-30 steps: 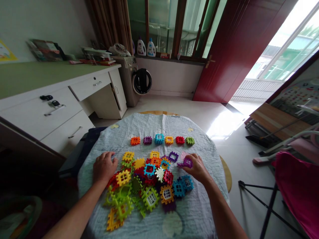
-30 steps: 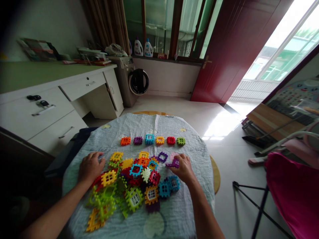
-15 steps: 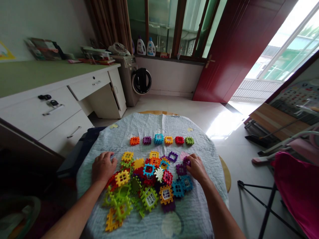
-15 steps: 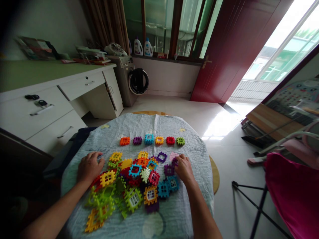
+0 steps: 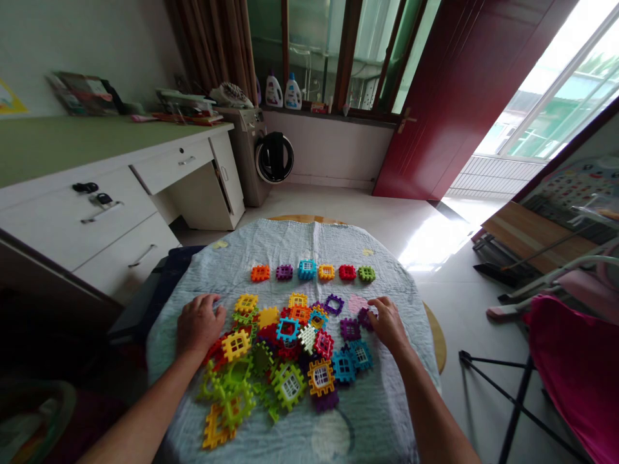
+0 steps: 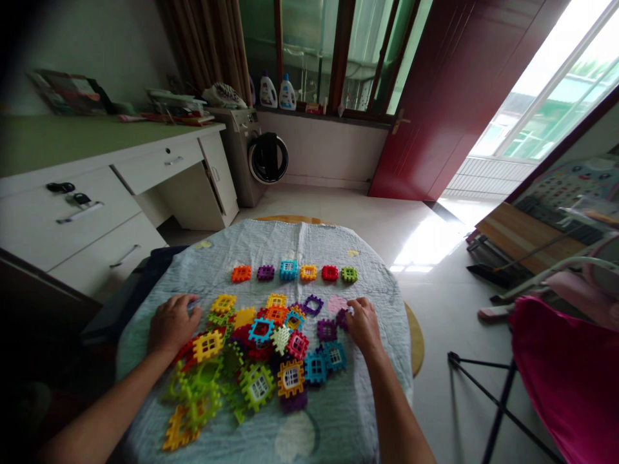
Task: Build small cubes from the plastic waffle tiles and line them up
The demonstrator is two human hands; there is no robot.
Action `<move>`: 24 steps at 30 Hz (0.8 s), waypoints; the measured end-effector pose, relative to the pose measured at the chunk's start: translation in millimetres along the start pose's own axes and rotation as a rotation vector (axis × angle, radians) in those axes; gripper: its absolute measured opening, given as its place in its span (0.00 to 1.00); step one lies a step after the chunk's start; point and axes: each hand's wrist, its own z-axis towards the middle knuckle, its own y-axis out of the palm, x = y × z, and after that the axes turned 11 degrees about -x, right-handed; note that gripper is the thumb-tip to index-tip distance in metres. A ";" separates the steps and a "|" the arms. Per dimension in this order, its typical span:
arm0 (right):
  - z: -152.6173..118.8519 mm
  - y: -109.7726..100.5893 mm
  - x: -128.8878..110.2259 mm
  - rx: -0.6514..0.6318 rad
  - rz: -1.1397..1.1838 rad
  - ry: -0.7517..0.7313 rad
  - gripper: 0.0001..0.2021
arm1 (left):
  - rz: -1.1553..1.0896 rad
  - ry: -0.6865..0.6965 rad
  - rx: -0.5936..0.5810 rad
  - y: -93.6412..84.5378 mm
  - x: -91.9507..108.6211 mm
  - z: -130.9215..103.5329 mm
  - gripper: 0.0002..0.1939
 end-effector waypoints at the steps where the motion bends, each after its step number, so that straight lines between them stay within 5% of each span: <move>1: -2.0 2.0 1.4 0.003 -0.037 -0.004 0.15 | -0.001 0.003 -0.002 0.2 -0.3 0.1 0.15; 10: -6.8 -4.2 -6.9 -0.180 -0.076 -0.001 0.21 | 0.021 0.001 0.000 -1.2 0.9 -0.9 0.15; 17: -13.2 -9.2 -39.3 -0.327 -0.050 -0.254 0.23 | 0.022 0.011 0.002 -0.7 0.2 -0.3 0.15; 24: -16.4 -1.3 -48.4 -0.467 -0.169 -0.199 0.26 | 0.030 0.011 -0.006 0.4 -1.2 0.1 0.16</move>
